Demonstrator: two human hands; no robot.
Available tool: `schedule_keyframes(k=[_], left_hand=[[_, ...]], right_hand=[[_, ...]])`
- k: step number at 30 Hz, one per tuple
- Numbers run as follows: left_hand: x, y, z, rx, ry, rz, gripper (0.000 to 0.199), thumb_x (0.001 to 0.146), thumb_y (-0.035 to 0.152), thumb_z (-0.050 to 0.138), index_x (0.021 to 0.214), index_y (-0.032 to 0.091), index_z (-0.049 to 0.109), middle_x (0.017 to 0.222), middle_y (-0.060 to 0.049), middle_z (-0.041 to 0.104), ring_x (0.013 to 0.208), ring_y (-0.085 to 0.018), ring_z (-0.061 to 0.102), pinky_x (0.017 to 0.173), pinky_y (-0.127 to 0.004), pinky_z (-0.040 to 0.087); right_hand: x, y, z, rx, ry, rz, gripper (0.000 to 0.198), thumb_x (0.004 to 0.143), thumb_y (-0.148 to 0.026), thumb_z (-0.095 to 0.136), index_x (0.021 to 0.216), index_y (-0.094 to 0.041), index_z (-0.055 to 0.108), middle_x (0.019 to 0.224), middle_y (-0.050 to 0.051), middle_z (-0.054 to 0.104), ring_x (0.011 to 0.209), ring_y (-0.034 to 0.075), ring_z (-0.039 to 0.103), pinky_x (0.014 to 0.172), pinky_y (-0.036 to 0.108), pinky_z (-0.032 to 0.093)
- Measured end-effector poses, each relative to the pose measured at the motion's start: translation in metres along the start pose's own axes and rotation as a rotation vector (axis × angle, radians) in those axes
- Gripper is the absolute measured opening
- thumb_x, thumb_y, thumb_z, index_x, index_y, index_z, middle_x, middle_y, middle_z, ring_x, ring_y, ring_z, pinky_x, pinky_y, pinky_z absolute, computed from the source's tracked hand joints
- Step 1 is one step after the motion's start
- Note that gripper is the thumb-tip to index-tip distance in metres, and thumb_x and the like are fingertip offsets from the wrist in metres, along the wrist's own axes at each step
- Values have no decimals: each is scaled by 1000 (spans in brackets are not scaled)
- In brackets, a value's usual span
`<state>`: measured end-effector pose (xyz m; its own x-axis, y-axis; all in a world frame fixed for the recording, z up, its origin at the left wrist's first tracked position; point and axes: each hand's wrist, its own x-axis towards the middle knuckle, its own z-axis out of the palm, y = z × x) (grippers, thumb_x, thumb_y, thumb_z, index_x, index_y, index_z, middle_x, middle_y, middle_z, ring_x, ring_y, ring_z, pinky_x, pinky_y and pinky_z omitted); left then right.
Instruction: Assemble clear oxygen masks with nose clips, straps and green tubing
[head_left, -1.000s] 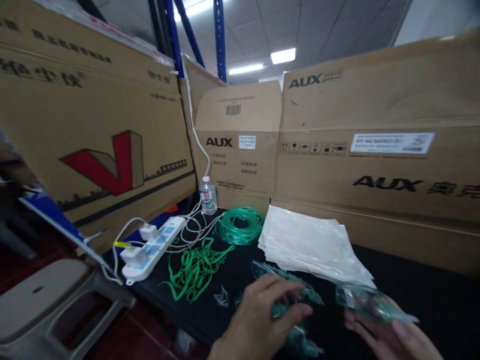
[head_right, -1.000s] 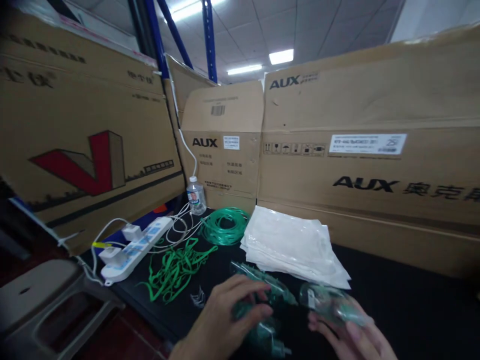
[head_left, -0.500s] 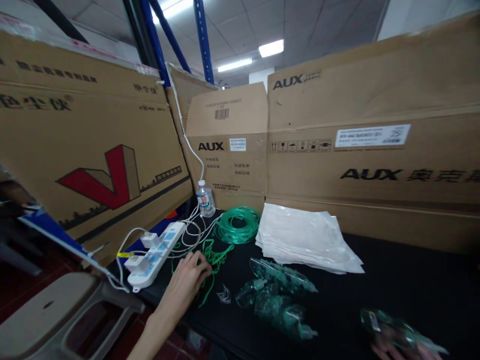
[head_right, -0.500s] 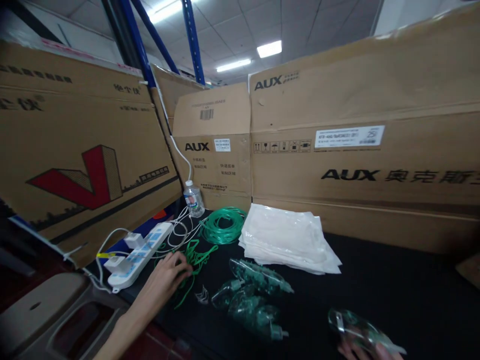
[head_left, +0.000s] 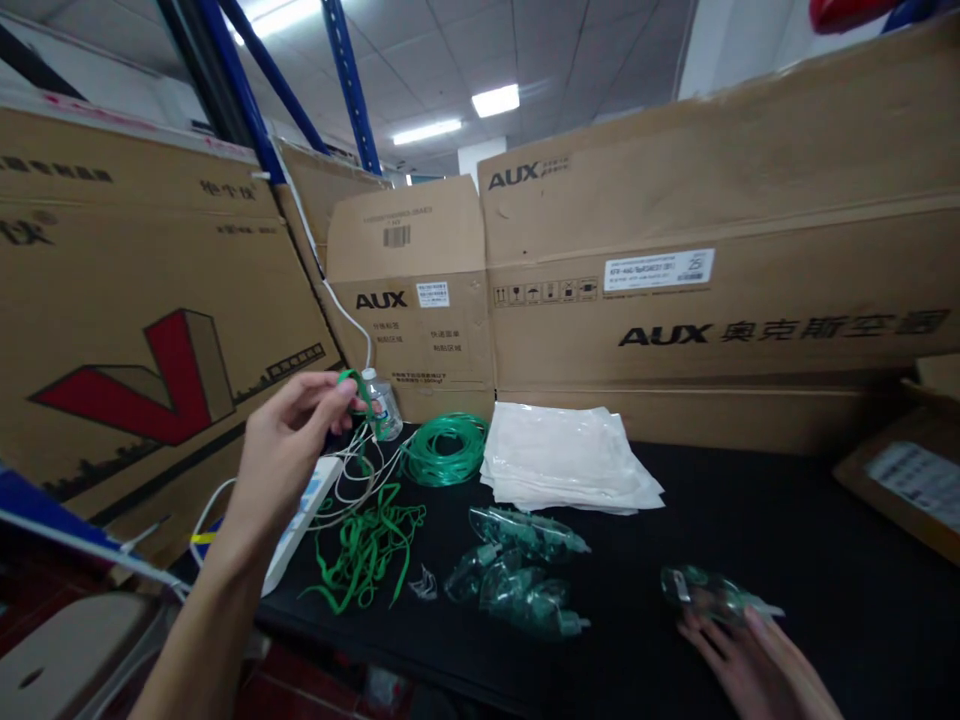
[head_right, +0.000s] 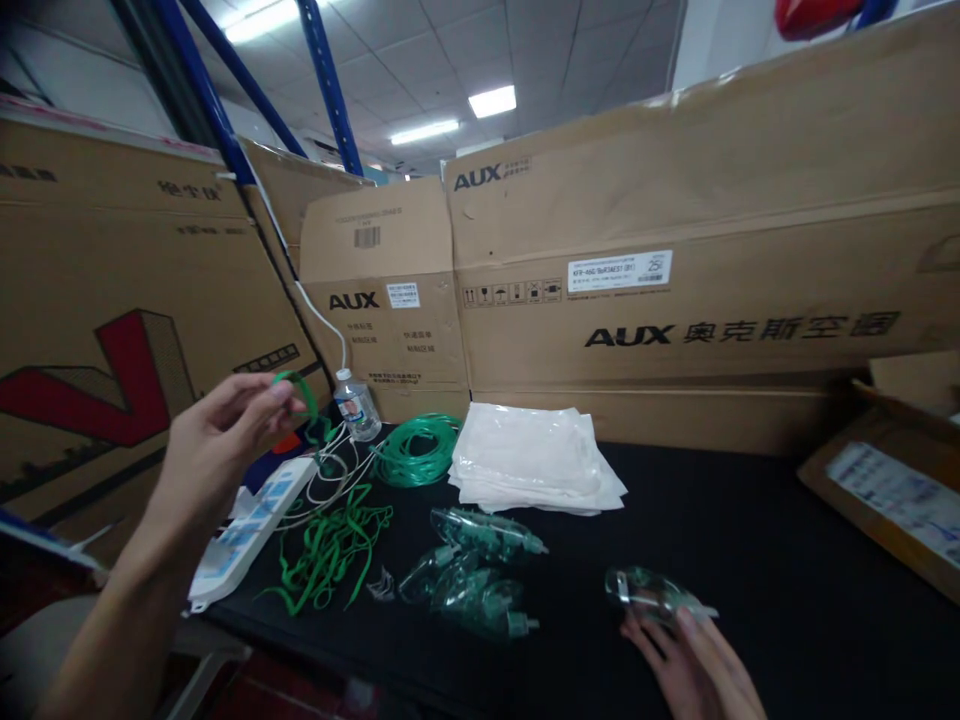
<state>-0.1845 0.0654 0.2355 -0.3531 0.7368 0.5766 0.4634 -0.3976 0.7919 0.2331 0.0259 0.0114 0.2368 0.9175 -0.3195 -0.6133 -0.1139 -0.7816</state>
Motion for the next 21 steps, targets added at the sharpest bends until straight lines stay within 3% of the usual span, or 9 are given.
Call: schedule_keyframes(k=[3,5,8,10,12,15,18,21], left_hand=[[4,52,27,-216,11,120,14,89,31,77,97,21,70,78,2,74,68,-13,62,67,-25,48],[5,78,45,-337,-61,175,10,90,27,75,95,20,69,76,3,75,65,-11,63,65,-24,48],[-9,91,75,-417,-182,140,10,91,28,73,91,20,68,74,1,77,62,-12,67,62,-24,48],[-37,80,100,-458,-278,-30,14,89,32,75,87,20,68,74,-1,79,61,-13,69,62,-24,50],[-79,58,128,-509,-398,-284,19,88,35,76,85,19,67,76,-5,82,67,-16,73,66,-26,54],[-151,21,167,-643,-456,-652,33,84,48,79,85,19,65,84,-11,84,77,-22,78,76,-31,58],[-204,-1,191,-720,-454,-855,43,80,57,81,88,19,62,89,-14,84,83,-26,80,81,-35,59],[-226,-9,197,-675,-459,-914,45,82,61,78,88,19,61,90,-15,84,79,-25,79,77,-34,58]], right_hand=[[-7,-4,7,13,-35,3,40,57,-50,97,85,-25,84,98,8,83,91,28,78,81,36,68],[-9,-4,7,59,-5,17,40,56,-49,98,84,-25,83,96,6,84,87,25,78,74,29,68],[-13,0,-1,165,12,42,36,59,-51,97,82,-28,82,92,1,83,82,20,77,71,27,67],[-18,5,-12,226,38,61,33,64,-51,94,85,-29,81,93,0,82,83,19,76,74,29,67],[-27,11,-23,255,46,88,31,69,-51,91,89,-29,81,95,1,82,82,21,75,75,33,67],[-49,18,-32,247,-71,127,31,76,-51,84,96,-27,80,99,5,79,80,22,72,72,35,65],[-72,22,-26,236,-163,126,34,78,-54,81,97,-26,79,89,6,74,71,20,66,61,31,58],[-86,23,-12,192,-202,137,31,78,-49,84,92,-22,76,82,4,68,73,18,63,66,29,53]])
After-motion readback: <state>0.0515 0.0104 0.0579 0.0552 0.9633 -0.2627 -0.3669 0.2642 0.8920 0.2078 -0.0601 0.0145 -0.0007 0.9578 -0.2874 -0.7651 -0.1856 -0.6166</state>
